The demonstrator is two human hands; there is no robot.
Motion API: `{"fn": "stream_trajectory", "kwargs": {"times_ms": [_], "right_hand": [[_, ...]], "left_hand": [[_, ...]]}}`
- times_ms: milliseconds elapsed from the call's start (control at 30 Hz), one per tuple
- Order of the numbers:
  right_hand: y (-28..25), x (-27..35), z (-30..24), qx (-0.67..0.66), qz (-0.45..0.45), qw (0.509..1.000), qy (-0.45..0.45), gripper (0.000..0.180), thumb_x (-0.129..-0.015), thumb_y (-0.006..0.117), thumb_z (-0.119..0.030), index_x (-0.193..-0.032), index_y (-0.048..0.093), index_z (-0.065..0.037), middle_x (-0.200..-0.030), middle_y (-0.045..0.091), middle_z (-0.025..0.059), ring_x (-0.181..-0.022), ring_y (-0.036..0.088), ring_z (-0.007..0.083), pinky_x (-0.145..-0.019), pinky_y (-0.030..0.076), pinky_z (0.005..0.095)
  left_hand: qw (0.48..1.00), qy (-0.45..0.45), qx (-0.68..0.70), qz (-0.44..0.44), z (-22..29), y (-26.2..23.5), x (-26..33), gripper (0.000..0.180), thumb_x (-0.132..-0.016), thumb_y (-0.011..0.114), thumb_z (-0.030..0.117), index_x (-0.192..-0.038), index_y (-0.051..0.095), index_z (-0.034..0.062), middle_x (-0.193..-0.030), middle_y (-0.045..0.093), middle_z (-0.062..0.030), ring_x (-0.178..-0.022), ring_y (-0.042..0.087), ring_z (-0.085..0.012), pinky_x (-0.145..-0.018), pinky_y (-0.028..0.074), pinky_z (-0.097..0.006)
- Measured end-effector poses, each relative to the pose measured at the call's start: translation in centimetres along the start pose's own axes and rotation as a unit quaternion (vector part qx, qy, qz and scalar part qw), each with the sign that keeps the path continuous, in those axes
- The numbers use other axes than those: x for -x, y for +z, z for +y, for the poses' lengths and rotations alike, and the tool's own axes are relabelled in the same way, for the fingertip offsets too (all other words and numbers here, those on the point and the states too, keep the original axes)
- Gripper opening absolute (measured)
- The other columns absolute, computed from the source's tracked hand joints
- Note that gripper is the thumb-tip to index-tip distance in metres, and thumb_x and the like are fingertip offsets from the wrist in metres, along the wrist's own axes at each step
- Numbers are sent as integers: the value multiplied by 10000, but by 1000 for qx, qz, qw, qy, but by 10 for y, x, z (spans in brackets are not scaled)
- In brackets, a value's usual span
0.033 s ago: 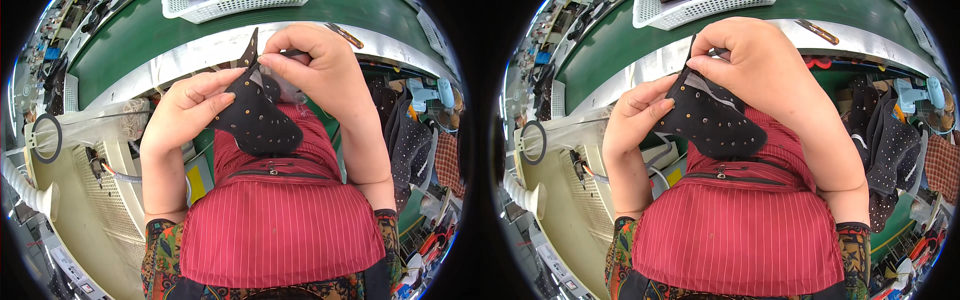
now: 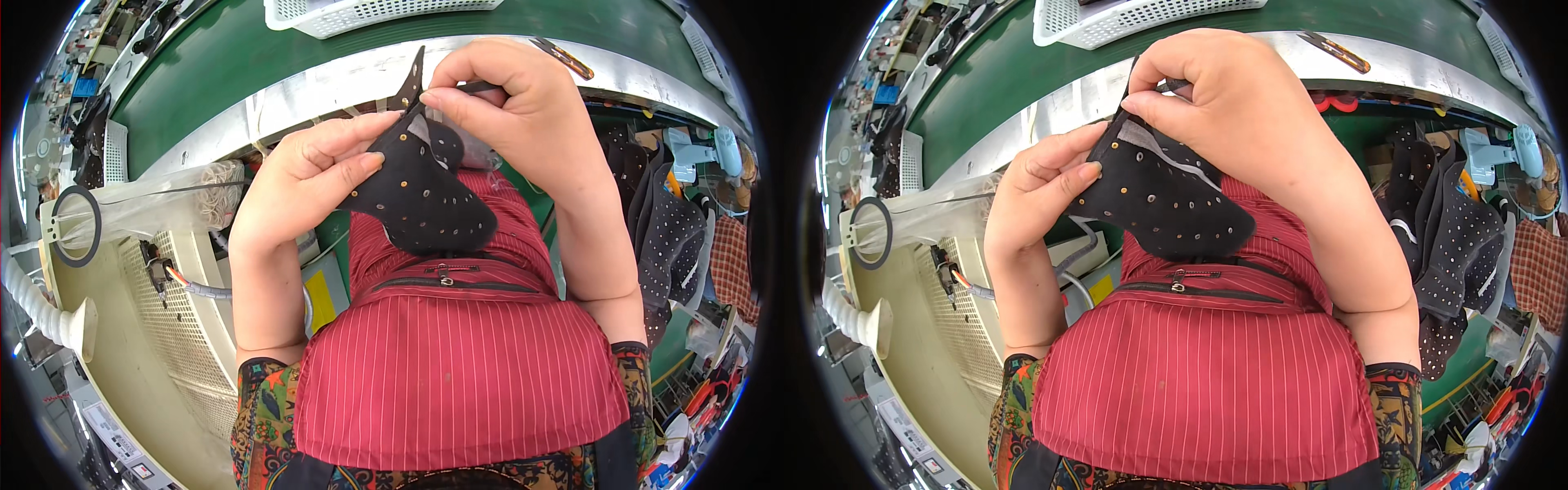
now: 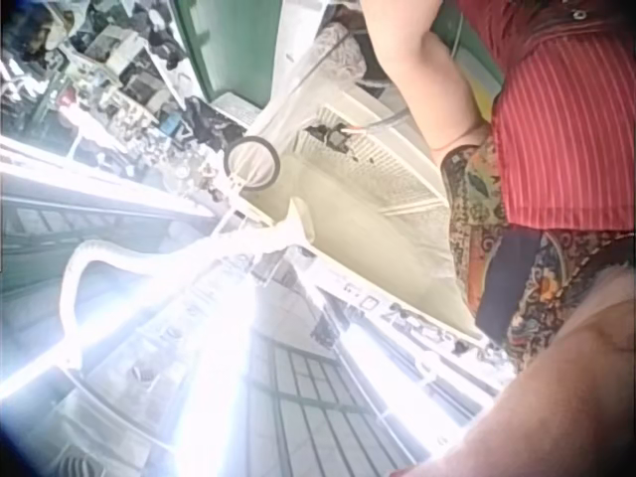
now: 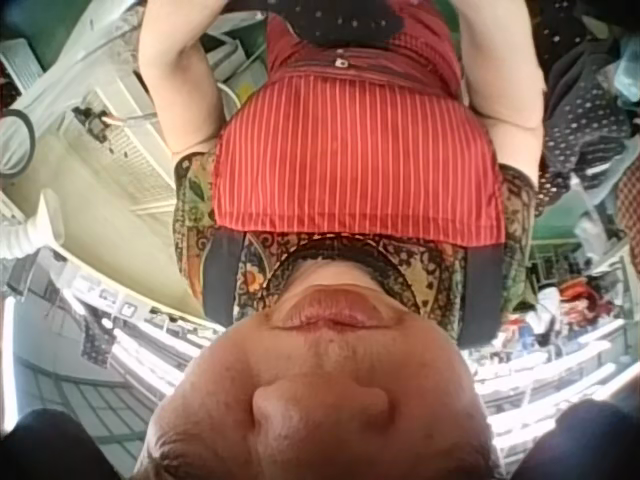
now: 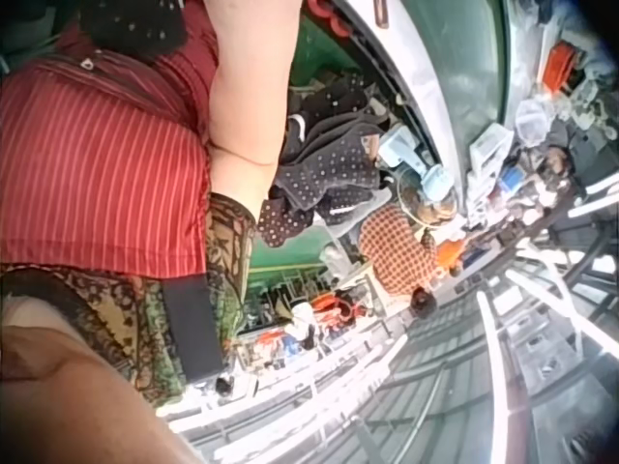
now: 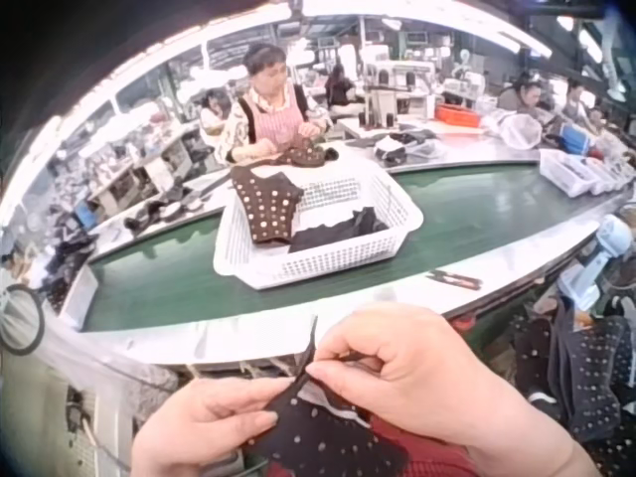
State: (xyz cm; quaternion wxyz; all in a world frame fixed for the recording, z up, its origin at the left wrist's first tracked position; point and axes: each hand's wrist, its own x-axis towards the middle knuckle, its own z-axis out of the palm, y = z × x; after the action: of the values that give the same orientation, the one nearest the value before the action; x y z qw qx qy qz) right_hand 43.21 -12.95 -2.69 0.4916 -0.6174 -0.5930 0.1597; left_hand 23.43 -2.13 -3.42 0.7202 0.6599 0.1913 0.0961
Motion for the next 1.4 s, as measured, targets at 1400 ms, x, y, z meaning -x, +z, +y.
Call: {"fn": "stream_trajectory", "kwargs": {"times_ms": [1400], "right_hand": [[-13,-5,-14,-108,-34,993,22,255,-802,663,-89,-1029,569,-19,-617,454,-3,-539,438,66,-488,364,233]], "left_hand": [[976,124,-154,93,12,15,-24,226,-901,578,88,-1103,646,12,-875,683,-38,-773,610,-77,-687,491,-227]]}}
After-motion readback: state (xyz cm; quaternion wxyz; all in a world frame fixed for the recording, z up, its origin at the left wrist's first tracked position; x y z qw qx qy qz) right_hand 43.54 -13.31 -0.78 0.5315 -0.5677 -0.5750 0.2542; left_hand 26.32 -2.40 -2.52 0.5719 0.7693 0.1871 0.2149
